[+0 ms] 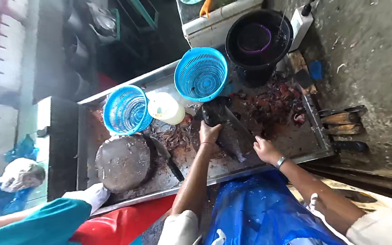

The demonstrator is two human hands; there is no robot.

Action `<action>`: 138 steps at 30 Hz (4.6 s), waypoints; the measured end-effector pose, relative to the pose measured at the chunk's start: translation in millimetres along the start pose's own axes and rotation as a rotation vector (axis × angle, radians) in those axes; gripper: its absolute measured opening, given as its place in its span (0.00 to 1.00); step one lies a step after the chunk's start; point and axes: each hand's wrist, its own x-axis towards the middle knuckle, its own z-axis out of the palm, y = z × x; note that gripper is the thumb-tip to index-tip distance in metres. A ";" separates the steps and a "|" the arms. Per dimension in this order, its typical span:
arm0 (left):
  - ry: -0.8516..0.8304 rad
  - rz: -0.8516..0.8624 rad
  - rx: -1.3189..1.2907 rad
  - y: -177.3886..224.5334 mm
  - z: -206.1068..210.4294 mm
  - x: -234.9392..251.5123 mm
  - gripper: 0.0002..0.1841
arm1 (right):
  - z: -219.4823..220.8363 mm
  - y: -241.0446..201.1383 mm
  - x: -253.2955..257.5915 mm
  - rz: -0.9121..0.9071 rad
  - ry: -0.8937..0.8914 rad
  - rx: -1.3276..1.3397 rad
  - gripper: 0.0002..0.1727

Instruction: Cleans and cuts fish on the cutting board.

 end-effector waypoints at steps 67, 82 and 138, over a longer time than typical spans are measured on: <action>-0.206 -0.067 -0.010 24.3 97.0 12.5 0.50 | -66.7 -30.6 -59.8 -0.083 0.522 -0.076 0.17; 0.032 -0.248 0.045 37.6 92.9 8.1 0.43 | 18.5 113.0 -86.3 -0.005 0.471 0.039 0.31; 0.004 -0.138 0.133 1.0 60.2 13.3 0.46 | -50.6 -22.2 3.3 -0.118 0.226 -0.039 0.20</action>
